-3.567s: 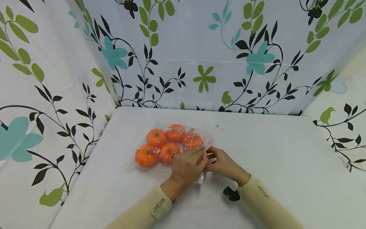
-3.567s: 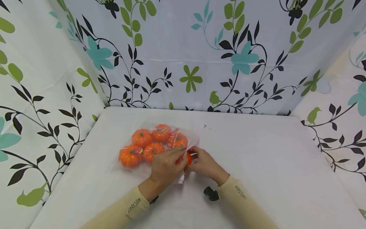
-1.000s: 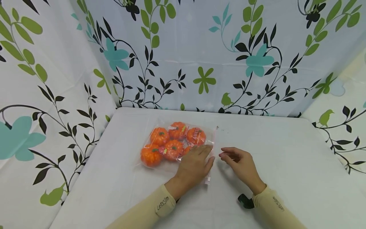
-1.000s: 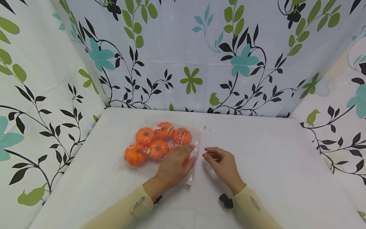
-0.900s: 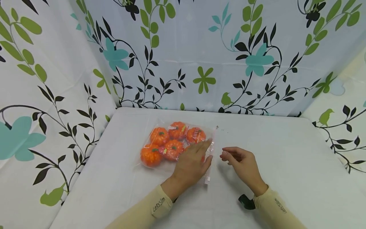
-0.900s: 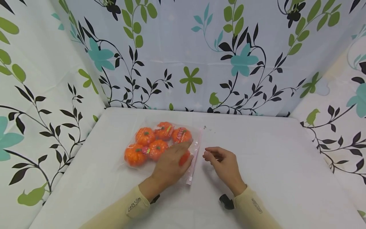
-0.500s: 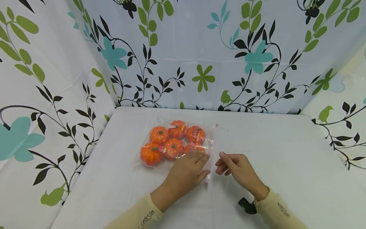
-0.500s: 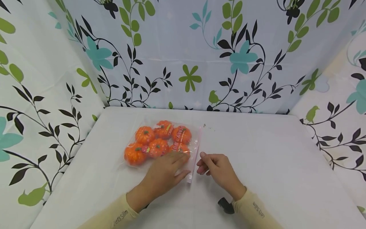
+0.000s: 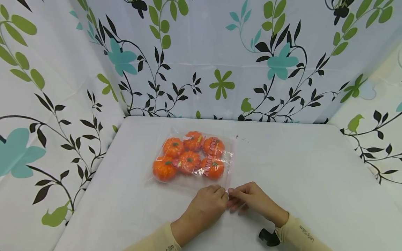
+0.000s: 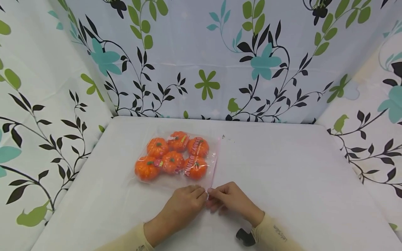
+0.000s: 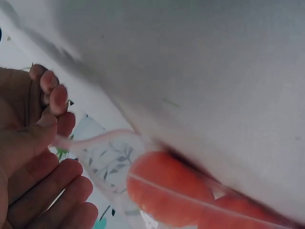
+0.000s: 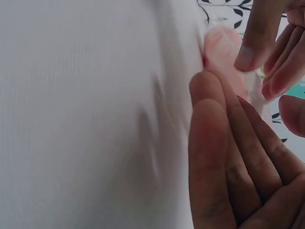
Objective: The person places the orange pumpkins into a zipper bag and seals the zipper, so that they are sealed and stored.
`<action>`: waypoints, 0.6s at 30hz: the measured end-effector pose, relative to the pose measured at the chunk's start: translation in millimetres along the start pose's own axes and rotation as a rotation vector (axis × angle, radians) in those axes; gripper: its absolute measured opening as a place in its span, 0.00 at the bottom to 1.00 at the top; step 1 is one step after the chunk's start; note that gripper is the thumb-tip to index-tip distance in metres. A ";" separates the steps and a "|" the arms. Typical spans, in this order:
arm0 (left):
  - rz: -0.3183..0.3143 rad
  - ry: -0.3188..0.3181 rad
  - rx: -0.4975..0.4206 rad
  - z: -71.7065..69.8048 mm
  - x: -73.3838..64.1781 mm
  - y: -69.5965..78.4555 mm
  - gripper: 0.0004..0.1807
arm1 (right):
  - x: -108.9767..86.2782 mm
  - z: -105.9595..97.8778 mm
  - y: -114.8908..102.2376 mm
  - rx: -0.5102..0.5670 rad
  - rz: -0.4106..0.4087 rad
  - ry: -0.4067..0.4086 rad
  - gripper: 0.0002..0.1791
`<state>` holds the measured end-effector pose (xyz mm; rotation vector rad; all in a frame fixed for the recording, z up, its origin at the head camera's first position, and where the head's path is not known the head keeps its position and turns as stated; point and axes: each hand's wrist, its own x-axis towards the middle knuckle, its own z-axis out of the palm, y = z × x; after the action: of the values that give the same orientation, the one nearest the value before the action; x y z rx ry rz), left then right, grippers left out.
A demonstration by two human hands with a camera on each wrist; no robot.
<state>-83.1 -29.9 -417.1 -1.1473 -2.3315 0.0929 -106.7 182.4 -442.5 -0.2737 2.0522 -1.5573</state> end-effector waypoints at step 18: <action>0.004 0.145 0.107 14.3 -0.8 10.4 0.13 | 4.2 15.2 -0.9 -0.001 0.001 0.188 0.18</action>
<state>-82.2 -21.4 -432.7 -1.0704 -2.1704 0.1300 -102.3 167.6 -445.8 -0.1308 2.1943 -1.6351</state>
